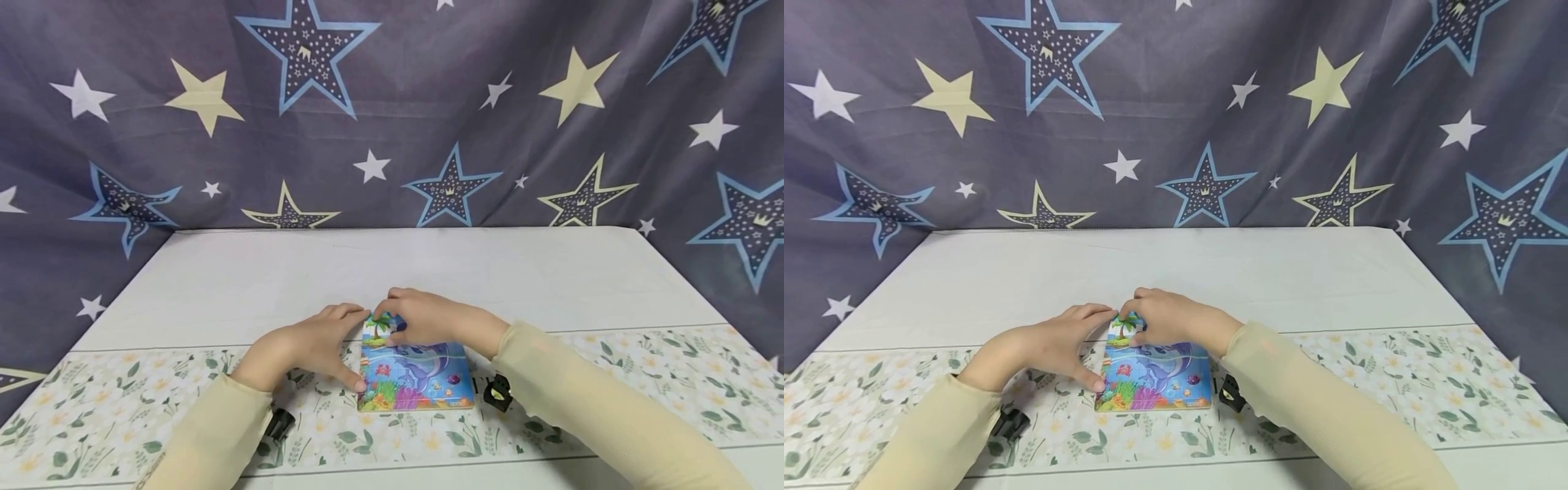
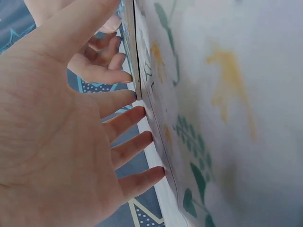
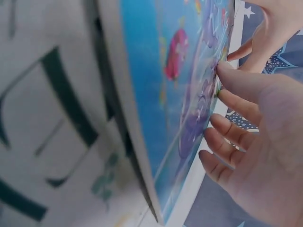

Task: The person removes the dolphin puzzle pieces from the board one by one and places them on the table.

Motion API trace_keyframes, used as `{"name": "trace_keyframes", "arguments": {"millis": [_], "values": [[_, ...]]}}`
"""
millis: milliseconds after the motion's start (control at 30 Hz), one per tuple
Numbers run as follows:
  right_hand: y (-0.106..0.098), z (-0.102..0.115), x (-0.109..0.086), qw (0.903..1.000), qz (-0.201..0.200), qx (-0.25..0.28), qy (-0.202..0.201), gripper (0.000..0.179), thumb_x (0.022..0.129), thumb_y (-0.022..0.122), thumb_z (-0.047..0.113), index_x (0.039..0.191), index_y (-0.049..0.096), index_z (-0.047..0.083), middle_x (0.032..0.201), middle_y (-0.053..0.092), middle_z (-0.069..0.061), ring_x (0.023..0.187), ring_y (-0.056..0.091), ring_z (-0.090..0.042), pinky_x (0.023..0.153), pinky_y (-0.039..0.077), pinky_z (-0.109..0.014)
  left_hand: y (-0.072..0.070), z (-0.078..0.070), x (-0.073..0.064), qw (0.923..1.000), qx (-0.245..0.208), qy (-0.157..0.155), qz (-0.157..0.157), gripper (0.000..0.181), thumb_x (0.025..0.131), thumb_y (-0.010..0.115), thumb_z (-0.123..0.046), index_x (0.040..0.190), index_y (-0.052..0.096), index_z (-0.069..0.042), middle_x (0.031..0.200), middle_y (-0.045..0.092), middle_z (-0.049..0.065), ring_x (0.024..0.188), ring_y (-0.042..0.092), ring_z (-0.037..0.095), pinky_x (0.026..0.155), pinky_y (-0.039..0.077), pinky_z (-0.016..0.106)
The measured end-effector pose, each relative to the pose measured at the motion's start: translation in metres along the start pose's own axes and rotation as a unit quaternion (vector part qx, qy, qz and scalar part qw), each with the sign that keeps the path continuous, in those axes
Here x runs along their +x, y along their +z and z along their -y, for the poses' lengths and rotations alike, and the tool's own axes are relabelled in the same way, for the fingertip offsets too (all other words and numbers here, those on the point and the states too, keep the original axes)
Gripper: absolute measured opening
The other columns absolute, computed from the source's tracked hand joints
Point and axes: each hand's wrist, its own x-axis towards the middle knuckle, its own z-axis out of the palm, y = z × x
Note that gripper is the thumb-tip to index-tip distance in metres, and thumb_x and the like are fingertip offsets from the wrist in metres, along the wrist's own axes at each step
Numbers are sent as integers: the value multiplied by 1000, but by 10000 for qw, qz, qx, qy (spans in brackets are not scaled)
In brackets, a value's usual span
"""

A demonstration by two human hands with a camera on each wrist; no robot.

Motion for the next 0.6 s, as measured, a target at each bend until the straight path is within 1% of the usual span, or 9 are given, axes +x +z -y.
{"name": "trace_keyframes", "arguments": {"millis": [167,233,300,433,600], "values": [[2,-1,4,9973,-33,739,8,41,89,76,18,128,66,7,107,55,-4,93,54,-16,86,50,-31,2,1,0,9999,-96,32,-19,121,69,84,-59,156,24,-2,160,23,15,147,20,36,114,27,59],[1,0,5,9953,-31,961,70,41,88,77,15,126,66,5,106,55,-6,93,53,-17,85,50,-31,2,0,0,9999,-129,77,-27,121,69,85,-58,156,24,0,160,23,15,146,21,37,114,26,59],[1,1,6,9936,-16,1115,172,40,87,78,13,124,66,4,107,55,-6,96,54,-17,88,50,-32,2,0,0,9998,-136,102,-38,121,69,85,-58,156,25,0,160,23,16,146,21,37,114,26,59],[-1,2,11,9911,62,1279,352,39,85,80,11,121,66,3,107,56,-5,100,54,-18,93,49,-32,1,0,1,9999,-104,111,-58,120,69,85,-58,155,25,1,160,24,16,146,21,37,114,26,59],[-2,3,14,9908,184,1243,504,41,84,80,10,122,64,2,108,57,-4,102,53,-18,94,48,-31,1,-1,1,9999,-132,102,-38,120,70,84,-58,155,25,1,160,24,16,146,21,37,115,25,59]]}}
